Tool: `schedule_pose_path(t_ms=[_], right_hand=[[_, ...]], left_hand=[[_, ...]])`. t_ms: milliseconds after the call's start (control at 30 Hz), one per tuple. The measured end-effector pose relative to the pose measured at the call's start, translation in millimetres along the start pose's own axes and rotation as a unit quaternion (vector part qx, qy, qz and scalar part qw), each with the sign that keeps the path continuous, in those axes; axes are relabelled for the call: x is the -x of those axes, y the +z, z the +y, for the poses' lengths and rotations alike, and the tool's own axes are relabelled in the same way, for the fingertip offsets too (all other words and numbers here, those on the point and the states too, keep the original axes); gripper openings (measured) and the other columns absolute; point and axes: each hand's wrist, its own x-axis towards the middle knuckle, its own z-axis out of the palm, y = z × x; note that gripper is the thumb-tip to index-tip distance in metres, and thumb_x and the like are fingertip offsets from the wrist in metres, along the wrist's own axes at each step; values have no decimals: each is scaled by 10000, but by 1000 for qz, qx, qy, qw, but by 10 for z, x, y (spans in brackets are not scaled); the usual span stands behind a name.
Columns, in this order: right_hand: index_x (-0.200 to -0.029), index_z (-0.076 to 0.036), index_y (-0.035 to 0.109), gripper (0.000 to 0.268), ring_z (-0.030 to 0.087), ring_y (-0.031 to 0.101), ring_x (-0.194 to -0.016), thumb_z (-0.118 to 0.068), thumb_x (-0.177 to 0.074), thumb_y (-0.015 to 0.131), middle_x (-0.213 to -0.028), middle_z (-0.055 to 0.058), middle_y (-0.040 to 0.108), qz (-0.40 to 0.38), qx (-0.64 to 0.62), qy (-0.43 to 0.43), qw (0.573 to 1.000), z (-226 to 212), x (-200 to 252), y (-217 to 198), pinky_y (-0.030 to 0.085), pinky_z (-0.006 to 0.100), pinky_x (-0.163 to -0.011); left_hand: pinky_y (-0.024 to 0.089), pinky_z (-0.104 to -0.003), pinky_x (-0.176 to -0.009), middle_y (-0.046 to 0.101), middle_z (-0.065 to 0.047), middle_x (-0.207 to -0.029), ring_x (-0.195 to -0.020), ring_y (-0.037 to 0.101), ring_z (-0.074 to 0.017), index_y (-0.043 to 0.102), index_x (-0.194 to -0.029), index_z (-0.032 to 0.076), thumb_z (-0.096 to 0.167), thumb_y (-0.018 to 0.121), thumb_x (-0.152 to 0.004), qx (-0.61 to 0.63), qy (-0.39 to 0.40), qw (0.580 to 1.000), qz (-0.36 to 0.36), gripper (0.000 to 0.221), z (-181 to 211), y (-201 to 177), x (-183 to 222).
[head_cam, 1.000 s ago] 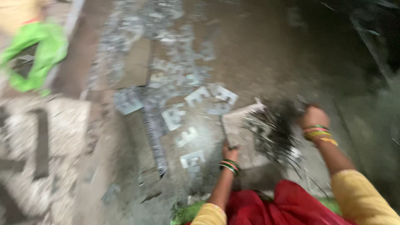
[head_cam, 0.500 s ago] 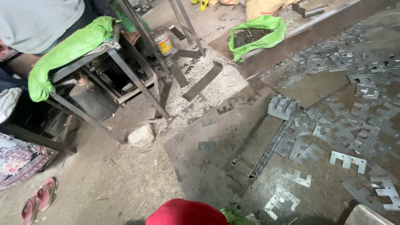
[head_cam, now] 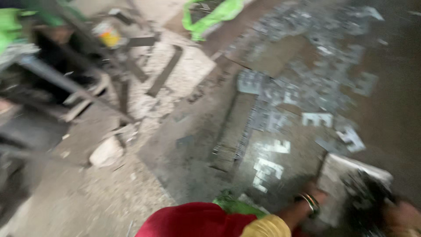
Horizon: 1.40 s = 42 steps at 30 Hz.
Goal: The person sorts and stacks metal E-shaped plates and thin metal rods by hand, moving them from piles onto a tray and a stack.
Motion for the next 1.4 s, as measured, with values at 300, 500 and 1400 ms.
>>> schedule_pose_path(t_ms=[300,500,1400], right_hand=[[-1275,-183,738,345,463,700,-1027,-169,-956,606,-1137,249,736,186,-143,169,957,1562,775,66,573,547,-883],[-1061,-7,692,325,485,676,-944,-245,-845,742,-1050,286,692,181,-111,156,965,1566,1248,784,558,556,-822],[-1112,-86,707,292,463,671,-908,-158,-831,672,-1083,220,692,222,-165,-37,960,548,377,267,560,542,-768]], left_hand=[[539,-379,-688,713,-108,-1006,-803,646,-210,598,-1286,39,-18,839,-747,71,0,997,-14,593,-847,300,-358],[545,-342,-887,735,-123,-1170,-995,694,-231,610,-1328,-14,-48,794,-762,94,111,988,-57,596,-998,246,-392],[534,-324,-895,704,-153,-1235,-1036,688,-227,541,-1391,-40,-30,786,-800,6,54,997,-61,640,-753,28,-473]])
